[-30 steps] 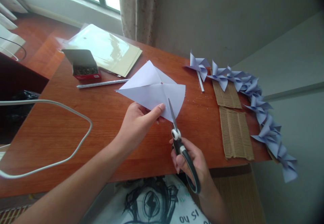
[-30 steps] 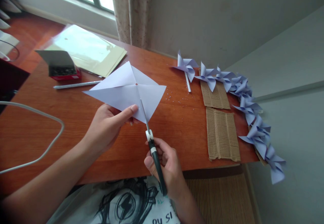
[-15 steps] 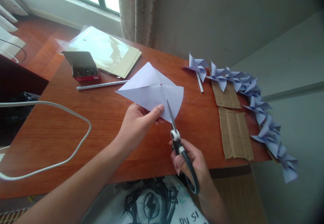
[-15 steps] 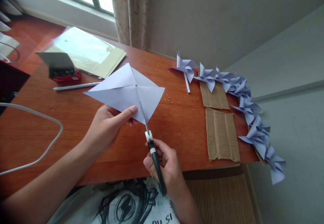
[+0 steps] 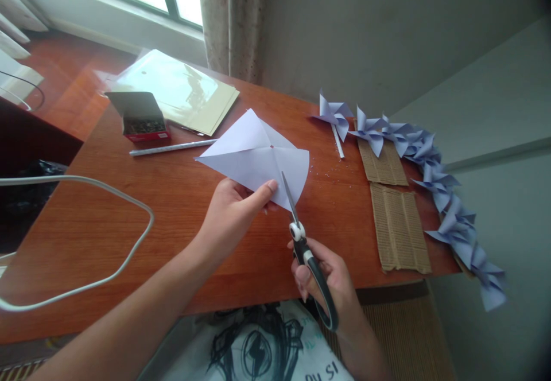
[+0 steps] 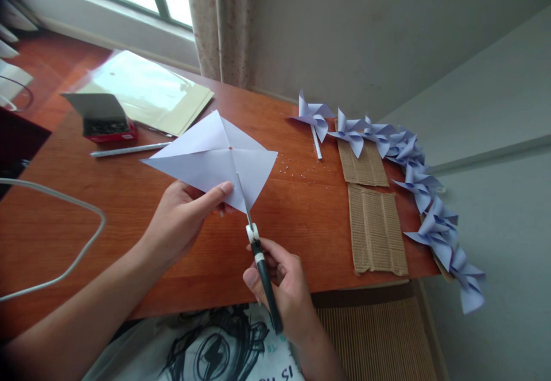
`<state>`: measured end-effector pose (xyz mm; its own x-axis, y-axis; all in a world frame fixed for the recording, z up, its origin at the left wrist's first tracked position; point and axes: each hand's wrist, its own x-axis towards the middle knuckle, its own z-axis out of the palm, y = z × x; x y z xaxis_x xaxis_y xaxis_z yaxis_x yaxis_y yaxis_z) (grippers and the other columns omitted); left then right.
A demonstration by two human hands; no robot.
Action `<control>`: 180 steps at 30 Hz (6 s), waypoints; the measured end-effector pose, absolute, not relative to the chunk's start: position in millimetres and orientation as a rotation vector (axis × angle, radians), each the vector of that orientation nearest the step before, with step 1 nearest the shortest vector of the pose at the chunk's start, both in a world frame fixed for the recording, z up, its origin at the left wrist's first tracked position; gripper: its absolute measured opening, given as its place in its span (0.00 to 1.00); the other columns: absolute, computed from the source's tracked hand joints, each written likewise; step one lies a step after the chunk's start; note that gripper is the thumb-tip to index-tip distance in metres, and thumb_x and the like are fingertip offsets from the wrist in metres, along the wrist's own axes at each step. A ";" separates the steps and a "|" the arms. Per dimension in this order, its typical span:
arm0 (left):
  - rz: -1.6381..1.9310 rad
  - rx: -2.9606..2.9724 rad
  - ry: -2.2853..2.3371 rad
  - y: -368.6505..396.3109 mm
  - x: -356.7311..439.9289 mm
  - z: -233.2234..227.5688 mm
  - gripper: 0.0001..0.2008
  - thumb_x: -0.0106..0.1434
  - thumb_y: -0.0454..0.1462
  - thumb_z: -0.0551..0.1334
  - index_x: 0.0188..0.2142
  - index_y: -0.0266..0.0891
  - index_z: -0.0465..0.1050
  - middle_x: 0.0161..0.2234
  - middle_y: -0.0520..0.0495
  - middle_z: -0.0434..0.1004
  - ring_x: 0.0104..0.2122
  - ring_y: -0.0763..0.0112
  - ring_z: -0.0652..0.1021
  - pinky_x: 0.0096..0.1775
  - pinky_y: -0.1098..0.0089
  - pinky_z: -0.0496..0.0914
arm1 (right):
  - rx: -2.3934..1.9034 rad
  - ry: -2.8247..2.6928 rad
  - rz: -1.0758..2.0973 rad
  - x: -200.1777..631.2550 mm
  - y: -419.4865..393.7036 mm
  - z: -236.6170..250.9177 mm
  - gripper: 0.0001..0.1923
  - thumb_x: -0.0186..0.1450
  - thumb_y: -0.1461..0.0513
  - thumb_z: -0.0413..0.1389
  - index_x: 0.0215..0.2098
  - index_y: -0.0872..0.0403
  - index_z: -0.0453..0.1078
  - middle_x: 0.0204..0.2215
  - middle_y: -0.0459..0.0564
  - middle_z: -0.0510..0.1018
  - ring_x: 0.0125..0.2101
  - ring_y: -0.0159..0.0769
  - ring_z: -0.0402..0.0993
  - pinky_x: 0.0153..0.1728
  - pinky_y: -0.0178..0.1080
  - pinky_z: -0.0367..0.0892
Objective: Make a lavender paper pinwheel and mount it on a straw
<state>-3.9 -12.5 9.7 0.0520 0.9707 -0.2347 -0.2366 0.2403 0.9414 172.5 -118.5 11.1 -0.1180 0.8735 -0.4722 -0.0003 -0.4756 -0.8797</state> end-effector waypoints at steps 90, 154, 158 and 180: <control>1.018 0.846 1.020 -16.8 -3.6 11.7 0.10 0.61 0.40 0.70 0.27 0.35 0.77 0.24 0.51 0.80 0.24 0.74 0.76 0.27 0.76 0.69 | -1.408 -1.062 1.619 170.4 -105.2 9.7 0.28 0.63 0.45 0.63 0.52 0.54 0.70 0.29 0.45 0.70 0.25 0.28 0.62 0.26 0.32 0.60; 1.030 0.851 1.062 -17.6 -1.9 14.6 0.09 0.60 0.39 0.69 0.27 0.38 0.77 0.23 0.51 0.78 0.24 0.71 0.75 0.27 0.72 0.68 | -1.486 -1.075 1.553 171.8 -105.5 7.2 0.26 0.62 0.47 0.65 0.51 0.55 0.74 0.24 0.41 0.68 0.21 0.26 0.59 0.21 0.33 0.56; 1.022 0.845 1.072 -17.4 -2.1 14.2 0.09 0.60 0.40 0.70 0.27 0.38 0.76 0.23 0.51 0.78 0.24 0.71 0.75 0.27 0.72 0.68 | -1.495 -1.078 1.554 172.1 -105.5 7.8 0.26 0.62 0.47 0.65 0.51 0.55 0.74 0.24 0.41 0.68 0.20 0.25 0.60 0.21 0.32 0.56; 1.173 0.799 1.078 -15.5 -5.4 4.6 0.15 0.60 0.43 0.71 0.42 0.35 0.79 0.34 0.47 0.80 0.34 0.67 0.77 0.37 0.71 0.72 | -1.531 -1.070 1.562 172.4 -108.8 2.7 0.25 0.61 0.49 0.67 0.50 0.54 0.73 0.25 0.41 0.69 0.20 0.23 0.60 0.21 0.29 0.58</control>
<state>-5.4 -15.5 4.6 0.0331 0.9716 -0.2344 -0.3154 0.2327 0.9200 172.4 -108.8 2.7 -0.0644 0.9030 -0.4248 0.0698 -0.4206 -0.9046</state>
